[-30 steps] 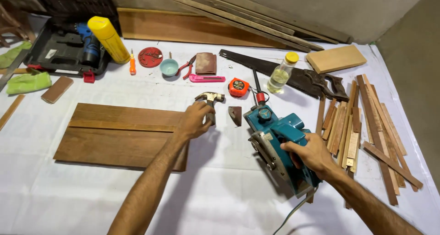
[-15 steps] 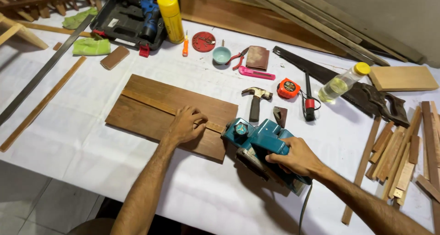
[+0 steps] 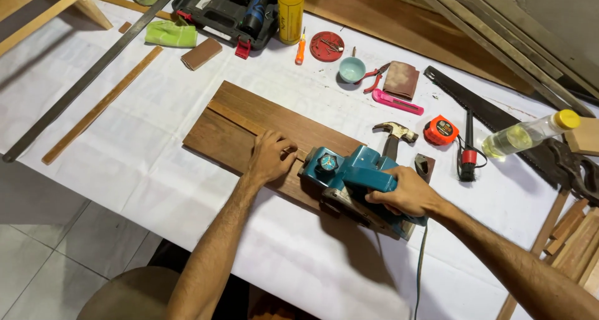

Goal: Hammering nails into a wooden structure, measuring wood, and using an electric planer to smooth a wooden piece.

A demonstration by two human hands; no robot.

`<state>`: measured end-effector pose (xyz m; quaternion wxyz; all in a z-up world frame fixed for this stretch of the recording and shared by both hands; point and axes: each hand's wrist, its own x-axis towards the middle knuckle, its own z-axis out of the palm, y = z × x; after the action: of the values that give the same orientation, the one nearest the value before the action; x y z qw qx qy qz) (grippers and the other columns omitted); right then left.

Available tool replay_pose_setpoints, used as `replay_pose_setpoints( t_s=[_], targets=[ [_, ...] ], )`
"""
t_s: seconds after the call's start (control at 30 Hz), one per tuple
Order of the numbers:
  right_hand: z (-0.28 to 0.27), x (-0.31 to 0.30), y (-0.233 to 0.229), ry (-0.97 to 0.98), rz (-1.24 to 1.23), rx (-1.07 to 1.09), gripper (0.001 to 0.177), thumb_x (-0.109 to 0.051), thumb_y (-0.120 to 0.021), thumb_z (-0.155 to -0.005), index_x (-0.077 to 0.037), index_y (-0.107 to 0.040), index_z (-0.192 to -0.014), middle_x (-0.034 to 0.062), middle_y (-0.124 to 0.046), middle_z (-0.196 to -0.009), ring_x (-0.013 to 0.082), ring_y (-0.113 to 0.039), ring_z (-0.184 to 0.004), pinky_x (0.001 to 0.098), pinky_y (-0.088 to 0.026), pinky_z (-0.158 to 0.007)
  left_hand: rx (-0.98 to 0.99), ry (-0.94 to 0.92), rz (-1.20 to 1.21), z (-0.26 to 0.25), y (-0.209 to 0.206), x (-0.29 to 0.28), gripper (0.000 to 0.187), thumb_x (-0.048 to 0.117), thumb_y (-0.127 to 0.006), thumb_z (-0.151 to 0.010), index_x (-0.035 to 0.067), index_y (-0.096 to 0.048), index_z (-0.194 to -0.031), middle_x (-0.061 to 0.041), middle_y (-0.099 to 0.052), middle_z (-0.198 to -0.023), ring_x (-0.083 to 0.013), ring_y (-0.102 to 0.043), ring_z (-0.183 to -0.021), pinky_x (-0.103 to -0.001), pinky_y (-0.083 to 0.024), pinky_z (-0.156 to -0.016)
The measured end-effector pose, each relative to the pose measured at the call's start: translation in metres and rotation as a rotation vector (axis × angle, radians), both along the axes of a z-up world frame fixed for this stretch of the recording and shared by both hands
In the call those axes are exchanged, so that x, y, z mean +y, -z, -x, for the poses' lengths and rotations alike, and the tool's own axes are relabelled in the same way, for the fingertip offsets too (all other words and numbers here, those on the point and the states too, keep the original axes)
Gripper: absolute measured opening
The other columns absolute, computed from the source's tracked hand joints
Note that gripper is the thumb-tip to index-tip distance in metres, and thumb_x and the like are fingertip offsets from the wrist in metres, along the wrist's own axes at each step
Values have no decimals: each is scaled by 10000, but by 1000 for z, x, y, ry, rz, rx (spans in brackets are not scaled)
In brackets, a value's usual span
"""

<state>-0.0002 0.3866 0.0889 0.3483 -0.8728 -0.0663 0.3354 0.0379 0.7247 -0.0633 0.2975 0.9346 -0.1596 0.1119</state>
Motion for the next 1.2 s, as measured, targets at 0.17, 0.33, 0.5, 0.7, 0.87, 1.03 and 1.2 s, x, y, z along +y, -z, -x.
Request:
replay_pose_setpoints(
  t_s=[0.17, 0.33, 0.5, 0.7, 0.87, 1.03, 1.2],
  targets=[
    [-18, 23, 6, 11, 0, -12, 306, -290, -818, -745, 3, -748, -802, 66, -671, -553, 142, -609, -455, 317, -473, -468, -10, 7, 39, -5, -6, 13, 115, 187, -740, -878, 98, -786, -935, -73, -708, -990, -246, -632, -1049, -489, -443, -1031],
    [-38, 56, 3, -3, -26, -23, 304, -285, -814, -737, 4, -750, -807, 76, -681, -565, 154, -619, -461, 322, -474, -462, 188, -2, 176, -16, -25, 31, 174, 174, -681, -937, 37, -753, -1017, -110, -702, -1015, -221, -710, -902, -389, -617, -800],
    [-56, 85, 10, -31, -16, -25, 327, -297, -826, -742, 12, -739, -804, 84, -700, -588, 157, -640, -474, 328, -484, -463, 221, -101, 224, -39, -19, 71, 207, 179, -628, -970, 54, -744, -1088, -118, -697, -1174, -234, -721, -1015, -385, -615, -898],
    [-65, 126, -7, -49, -12, -34, 274, -273, -804, -747, -8, -739, -764, 84, -679, -550, 162, -621, -445, 331, -485, -454, 82, -587, -117, -63, -27, 135, 811, 305, -843, -755, -9, -528, -1433, -269, -430, -1533, -432, -354, -1414, -596, -316, -1096],
    [-76, 156, -6, -47, -14, -16, 276, -264, -799, -764, 4, -735, -755, 82, -665, -531, 166, -609, -425, 336, -470, -435, 430, -546, 72, -71, -12, 163, 838, 337, -816, -825, 16, -430, -1497, -197, -497, -1473, -350, -435, -1390, -478, -387, -1132],
    [-96, 185, 3, -56, -53, -49, 262, -260, -799, -763, -3, -748, -754, 66, -671, -526, 142, -614, -426, 309, -479, -444, 374, -474, 297, -77, -6, 192, 489, 214, -669, -906, 36, -634, -1360, -177, -648, -1371, -313, -629, -1267, -409, -498, -1089],
    [-109, 227, -1, -54, -13, -17, 255, -283, -787, -779, -33, -739, -796, 71, -658, -518, 165, -601, -409, 330, -479, -431, 417, -362, 316, -98, 14, 216, 349, 178, -505, -986, 79, -743, -1221, -153, -697, -1296, -298, -657, -1222, -399, -494, -1077]
  ],
)
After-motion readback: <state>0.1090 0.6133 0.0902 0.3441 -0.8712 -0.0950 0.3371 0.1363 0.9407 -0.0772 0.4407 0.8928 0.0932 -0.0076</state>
